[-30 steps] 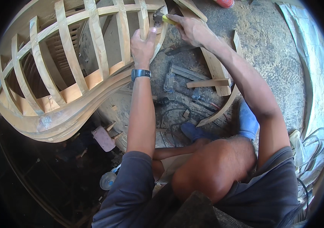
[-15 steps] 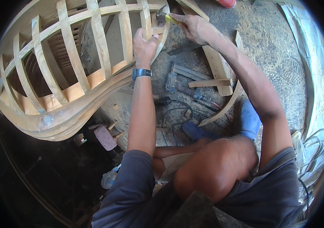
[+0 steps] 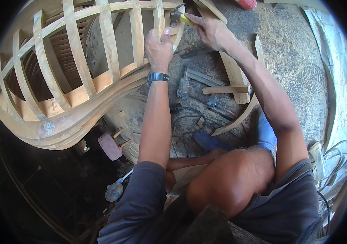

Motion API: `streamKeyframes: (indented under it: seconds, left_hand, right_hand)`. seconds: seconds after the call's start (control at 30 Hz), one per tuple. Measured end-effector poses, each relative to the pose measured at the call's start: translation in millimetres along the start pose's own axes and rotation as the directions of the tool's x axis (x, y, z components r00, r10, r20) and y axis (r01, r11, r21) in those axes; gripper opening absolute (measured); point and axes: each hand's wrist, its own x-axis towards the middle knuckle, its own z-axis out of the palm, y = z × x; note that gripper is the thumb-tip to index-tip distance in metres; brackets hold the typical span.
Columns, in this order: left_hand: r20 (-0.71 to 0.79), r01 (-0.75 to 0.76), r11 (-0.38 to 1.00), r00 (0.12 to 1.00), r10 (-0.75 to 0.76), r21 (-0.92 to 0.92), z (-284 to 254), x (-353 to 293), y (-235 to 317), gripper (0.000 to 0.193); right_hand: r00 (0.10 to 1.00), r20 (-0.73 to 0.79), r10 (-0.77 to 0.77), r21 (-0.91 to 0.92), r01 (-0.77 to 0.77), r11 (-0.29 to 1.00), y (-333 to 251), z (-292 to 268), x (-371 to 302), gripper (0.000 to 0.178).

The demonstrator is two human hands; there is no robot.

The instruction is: The person attaches a small wooden block to a curved lattice frame by applying adhesive, positioning the block, and securing it using a pneumatic staple gun.

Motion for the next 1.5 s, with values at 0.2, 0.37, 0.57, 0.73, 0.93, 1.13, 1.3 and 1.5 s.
streamKeyframes:
  seconds: [0.2,0.37,0.57,0.73,0.93,1.13,1.3,1.5]
  left_hand:
    - [-0.041,-0.002,1.0,0.999,0.003,0.015,6.0,-0.7,5.3,0.029]
    - [-0.051,0.006,1.0,0.999,-0.005,0.016,5.2,-1.6,2.5,0.029]
    - [-0.056,0.003,1.0,0.998,-0.004,-0.01,6.1,-1.5,2.3,0.027]
    - [-0.062,-0.005,1.0,0.998,0.004,-0.009,8.0,-0.7,5.4,0.025]
    - [-0.064,0.019,1.0,0.998,-0.019,-0.002,7.2,-1.0,8.4,0.026]
    - [-0.037,0.049,0.999,0.998,-0.048,0.008,5.9,-1.2,11.3,0.03]
    - [-0.089,0.014,1.0,0.996,-0.012,0.014,8.0,-1.9,6.4,0.028]
    - [-0.056,0.036,0.999,0.998,-0.037,-0.022,5.3,-2.5,10.0,0.028]
  right_hand:
    - [0.997,-0.023,-0.074,-0.062,0.072,0.995,6.3,0.2,2.9,0.052]
    - [0.998,0.031,-0.047,-0.107,0.05,0.993,3.6,3.9,1.5,0.051]
    - [0.994,-0.109,-0.031,-0.017,0.029,0.999,4.3,14.4,-5.9,0.049]
    - [0.975,-0.224,-0.012,0.052,0.024,0.998,8.9,18.0,-6.5,0.049]
    - [0.977,-0.21,-0.046,0.061,0.06,0.996,11.7,16.5,-4.5,0.051]
    - [0.992,-0.12,-0.028,0.034,0.033,0.999,6.5,9.9,-1.7,0.051]
    - [0.999,-0.051,0.018,0.057,-0.015,0.998,2.9,22.3,-9.7,0.048]
    - [0.988,-0.127,0.092,0.143,-0.073,0.987,-2.3,24.4,-12.1,0.049]
